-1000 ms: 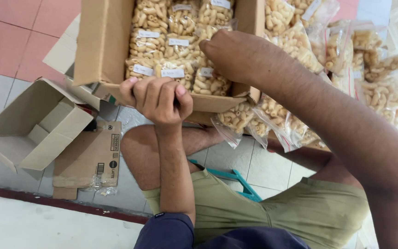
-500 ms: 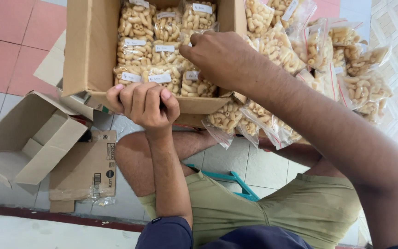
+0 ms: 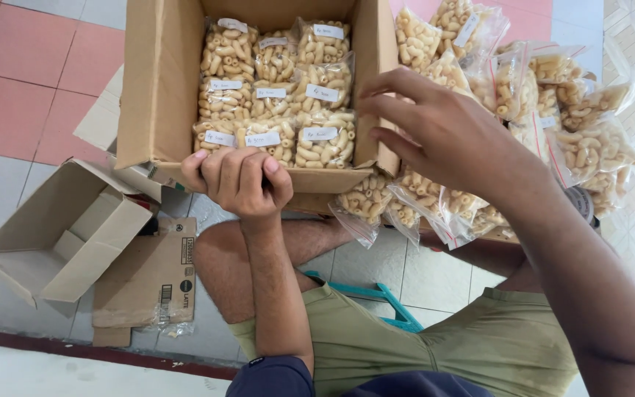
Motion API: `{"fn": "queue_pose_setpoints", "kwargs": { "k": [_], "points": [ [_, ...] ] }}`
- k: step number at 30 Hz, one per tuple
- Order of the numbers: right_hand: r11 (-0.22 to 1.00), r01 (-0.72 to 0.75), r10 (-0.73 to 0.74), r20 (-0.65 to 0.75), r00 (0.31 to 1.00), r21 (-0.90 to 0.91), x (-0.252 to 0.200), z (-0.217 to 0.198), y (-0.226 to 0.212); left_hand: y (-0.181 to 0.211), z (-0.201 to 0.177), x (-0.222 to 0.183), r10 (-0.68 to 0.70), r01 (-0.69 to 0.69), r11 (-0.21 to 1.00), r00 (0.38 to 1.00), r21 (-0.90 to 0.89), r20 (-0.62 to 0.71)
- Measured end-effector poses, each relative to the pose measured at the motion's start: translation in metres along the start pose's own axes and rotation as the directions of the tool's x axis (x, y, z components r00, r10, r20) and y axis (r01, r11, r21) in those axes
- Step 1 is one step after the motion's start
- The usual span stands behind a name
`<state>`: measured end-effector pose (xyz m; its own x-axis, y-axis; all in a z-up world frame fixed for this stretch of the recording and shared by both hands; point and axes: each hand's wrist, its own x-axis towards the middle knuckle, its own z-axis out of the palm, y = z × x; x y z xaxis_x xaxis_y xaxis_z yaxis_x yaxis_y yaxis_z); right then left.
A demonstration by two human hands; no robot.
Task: Manually inspecting and packing small plastic bags of snacks into a cardboard box.
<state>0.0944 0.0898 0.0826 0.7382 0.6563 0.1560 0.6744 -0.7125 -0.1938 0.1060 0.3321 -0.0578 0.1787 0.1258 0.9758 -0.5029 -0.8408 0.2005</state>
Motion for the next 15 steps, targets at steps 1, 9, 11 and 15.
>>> {"fn": "queue_pose_setpoints", "kwargs": {
  "k": [1, 9, 11, 15],
  "points": [
    [1.0, -0.004, 0.004, -0.002, 1.0, -0.005, -0.009, 0.0, 0.004, -0.001, 0.0, 0.001, 0.0, 0.0, 1.0, 1.0, -0.006, -0.003],
    [0.975, -0.202, 0.221, -0.34, 0.914, 0.091, -0.09, -0.019, 0.02, -0.002, 0.002, 0.0, 0.036, -0.036, 0.999, 0.999, 0.002, -0.024],
    [0.966, -0.244, 0.257, -0.377, 0.89, 0.083, -0.111, -0.016, 0.016, -0.001, 0.002, 0.001, 0.034, -0.034, 0.999, 0.999, -0.005, -0.015],
    [0.919, -0.368, 0.394, -0.405, 0.825, 0.144, -0.14, -0.005, 0.017, 0.003, -0.006, 0.005, 0.021, -0.022, 1.0, 0.998, 0.015, 0.058]
  ]
}}
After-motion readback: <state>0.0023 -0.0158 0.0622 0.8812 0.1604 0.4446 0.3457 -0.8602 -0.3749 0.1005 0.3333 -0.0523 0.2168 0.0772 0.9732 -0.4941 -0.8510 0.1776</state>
